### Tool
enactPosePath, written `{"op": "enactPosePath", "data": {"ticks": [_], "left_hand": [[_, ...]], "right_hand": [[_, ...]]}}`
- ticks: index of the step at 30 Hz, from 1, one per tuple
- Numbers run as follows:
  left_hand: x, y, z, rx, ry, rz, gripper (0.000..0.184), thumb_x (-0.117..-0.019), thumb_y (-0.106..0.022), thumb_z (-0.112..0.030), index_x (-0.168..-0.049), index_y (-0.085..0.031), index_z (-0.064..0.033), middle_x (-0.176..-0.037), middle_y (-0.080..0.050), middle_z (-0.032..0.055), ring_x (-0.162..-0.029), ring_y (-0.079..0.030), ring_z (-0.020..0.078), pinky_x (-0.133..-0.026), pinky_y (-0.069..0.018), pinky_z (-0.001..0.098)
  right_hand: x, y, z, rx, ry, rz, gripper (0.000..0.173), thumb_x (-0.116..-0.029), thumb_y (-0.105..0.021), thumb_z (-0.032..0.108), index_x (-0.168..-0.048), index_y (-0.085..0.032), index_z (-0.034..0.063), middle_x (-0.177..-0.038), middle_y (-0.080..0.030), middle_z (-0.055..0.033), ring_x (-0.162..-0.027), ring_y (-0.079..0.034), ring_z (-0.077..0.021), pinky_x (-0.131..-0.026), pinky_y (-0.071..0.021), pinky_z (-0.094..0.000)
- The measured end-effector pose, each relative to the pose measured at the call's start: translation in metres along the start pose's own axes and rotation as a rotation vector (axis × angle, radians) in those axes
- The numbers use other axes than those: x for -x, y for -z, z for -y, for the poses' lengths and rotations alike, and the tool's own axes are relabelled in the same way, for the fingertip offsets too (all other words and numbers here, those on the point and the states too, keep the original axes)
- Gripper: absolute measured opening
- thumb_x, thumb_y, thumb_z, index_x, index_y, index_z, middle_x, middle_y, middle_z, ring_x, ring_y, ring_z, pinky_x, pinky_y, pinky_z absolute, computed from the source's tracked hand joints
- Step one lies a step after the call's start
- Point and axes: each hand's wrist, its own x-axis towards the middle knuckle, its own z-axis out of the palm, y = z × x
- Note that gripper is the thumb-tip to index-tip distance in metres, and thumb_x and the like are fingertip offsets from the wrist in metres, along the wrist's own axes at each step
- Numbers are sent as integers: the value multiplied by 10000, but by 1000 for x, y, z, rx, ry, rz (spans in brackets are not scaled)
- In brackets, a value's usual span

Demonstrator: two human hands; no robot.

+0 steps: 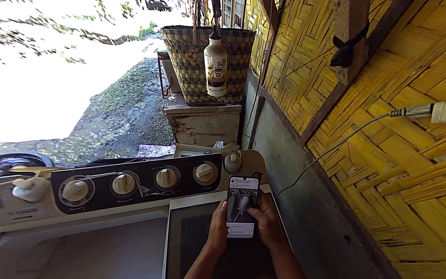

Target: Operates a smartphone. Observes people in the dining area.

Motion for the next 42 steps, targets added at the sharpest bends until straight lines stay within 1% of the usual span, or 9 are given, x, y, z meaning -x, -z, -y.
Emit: {"op": "enactPosePath", "data": {"ticks": [10, 15, 21, 27, 33, 35, 37, 39, 42], "left_hand": [[-1, 0, 1, 6, -5, 5, 509, -1080, -174, -265, -1253, -575, -3, -1077, -701, 47, -1001, -678, 76, -914, -567, 266], [-1, 0, 1, 15, -1, 5, 511, -1079, -173, -272, -1242, -576, -3, -1065, -702, 49, -995, -682, 83, -908, -570, 271], [-1, 1, 2, 3, -5, 8, 519, -1080, -173, -276, -1264, -573, 0, -1085, -701, 57, -1009, -679, 85, -918, -567, 275], [-1, 1, 1, 10, -8, 8, 512, -1081, -179, -282, -1248, -576, -6, -1060, -705, 47, -987, -684, 81, -906, -571, 271], [-1, 0, 1, 0, 2, 5, 509, -1080, -186, -288, -1248, -573, -5, -1061, -702, 43, -997, -677, 74, -911, -566, 270], [0, 0, 2, 0, 3, 4, 511, -1081, -182, -288, -1252, -574, -8, -1061, -703, 44, -996, -680, 77, -911, -567, 269], [0, 1, 2, 1, 1, 4, 513, -1082, -180, -288, -1252, -576, -10, -1066, -705, 46, -996, -681, 77, -909, -568, 270], [0, 0, 2, 3, -2, 8, 513, -1079, -182, -288, -1255, -575, -8, -1068, -704, 43, -994, -681, 77, -904, -570, 269], [0, 0, 0, 28, 16, 9, 510, -1079, -165, -277, -1237, -570, -10, -1012, -722, 43, -941, -705, 84, -861, -594, 277]], "right_hand": [[0, 1, 0, -10, 0, 6, 657, -868, -424, -100, -1499, -244, -132, -1225, -660, -114, -1083, -672, -74, -988, -542, -254], [0, 1, 0, -1, -10, 7, 692, -836, -425, -104, -1502, -239, -124, -1226, -659, -108, -1080, -670, -68, -982, -543, -252], [-1, 0, 0, 1, 3, -9, 561, -952, -418, -76, -1493, -279, -126, -1231, -661, -113, -1092, -669, -77, -995, -540, -250], [-1, 1, -1, 9, 7, 9, 640, -882, -426, -112, -1499, -254, -127, -1205, -670, -117, -1074, -678, -82, -986, -545, -257], [-1, 1, -1, 16, 3, 7, 653, -874, -435, -117, -1500, -249, -125, -1203, -672, -118, -1060, -685, -91, -972, -555, -263], [-1, 0, 0, 8, 4, 4, 628, -891, -421, -111, -1496, -254, -126, -1205, -672, -114, -1064, -683, -86, -975, -553, -260], [-1, -1, 0, 10, 6, -19, 552, -955, -409, -76, -1489, -279, -124, -1229, -662, -104, -1080, -670, -61, -985, -541, -242], [-1, -1, 0, 6, 5, -31, 510, -1010, -410, -28, -1496, -288, -121, -1292, -632, -117, -1135, -644, -53, -1017, -518, -228], [0, -1, 1, -3, -8, -18, 537, -1004, -413, -16, -1513, -270, -112, -1339, -602, -131, -1177, -626, -63, -1036, -508, -234]]}}
